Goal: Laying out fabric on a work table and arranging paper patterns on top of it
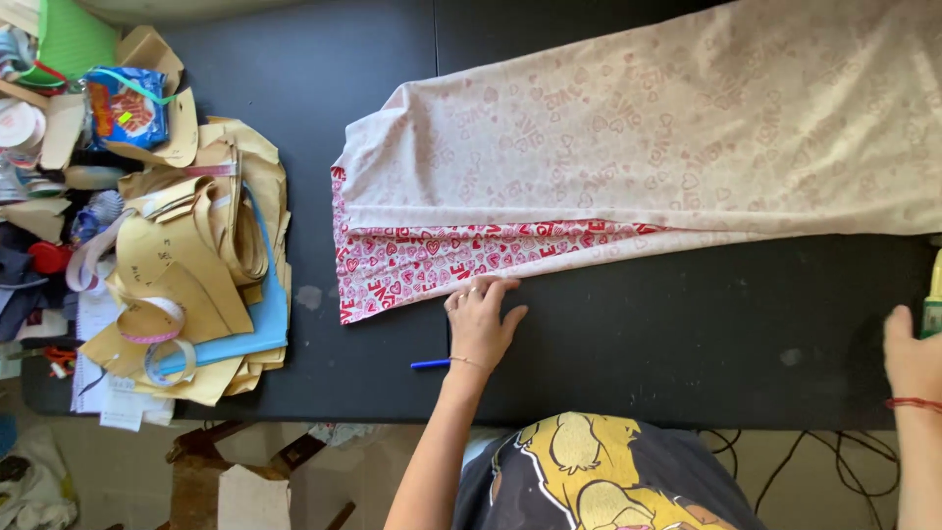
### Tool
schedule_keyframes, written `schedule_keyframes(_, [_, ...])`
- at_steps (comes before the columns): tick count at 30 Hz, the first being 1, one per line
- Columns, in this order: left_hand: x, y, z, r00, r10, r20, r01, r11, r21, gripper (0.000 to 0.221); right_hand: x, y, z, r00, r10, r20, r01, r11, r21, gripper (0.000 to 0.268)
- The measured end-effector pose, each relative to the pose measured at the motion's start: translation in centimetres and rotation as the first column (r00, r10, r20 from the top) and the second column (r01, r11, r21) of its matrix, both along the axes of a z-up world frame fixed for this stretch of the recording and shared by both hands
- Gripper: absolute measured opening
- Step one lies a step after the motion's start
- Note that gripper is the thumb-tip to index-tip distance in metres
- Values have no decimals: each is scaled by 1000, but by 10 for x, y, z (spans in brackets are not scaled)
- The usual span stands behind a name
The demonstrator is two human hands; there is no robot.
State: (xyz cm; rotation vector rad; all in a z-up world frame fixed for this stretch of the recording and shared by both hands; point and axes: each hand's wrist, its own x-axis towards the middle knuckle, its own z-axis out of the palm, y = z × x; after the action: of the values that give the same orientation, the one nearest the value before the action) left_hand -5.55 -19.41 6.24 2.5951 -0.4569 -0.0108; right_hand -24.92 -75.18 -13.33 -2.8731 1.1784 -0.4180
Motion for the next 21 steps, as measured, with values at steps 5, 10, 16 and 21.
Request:
schedule_keyframes(5, [38, -62, -42, 991, -123, -44, 127, 984, 122, 49, 103, 108, 132, 877, -23, 479, -259, 817, 514, 21])
schedule_keyframes(10, [30, -79, -20, 894, -362, -266, 380, 925, 21, 42, 149, 96, 131, 523, -840, 140, -76, 118, 990, 18])
schedule_keyframes(16, [31, -98, -22, 902, -401, -160, 378, 913, -154, 32, 156, 80, 99, 528, -849, 3, 81, 54, 995, 29])
schedule_keyframes(21, [33, -156, -26, 810, -517, -278, 514, 853, -88, 45, 153, 75, 101, 451, -884, 125, 161, 218, 963, 34])
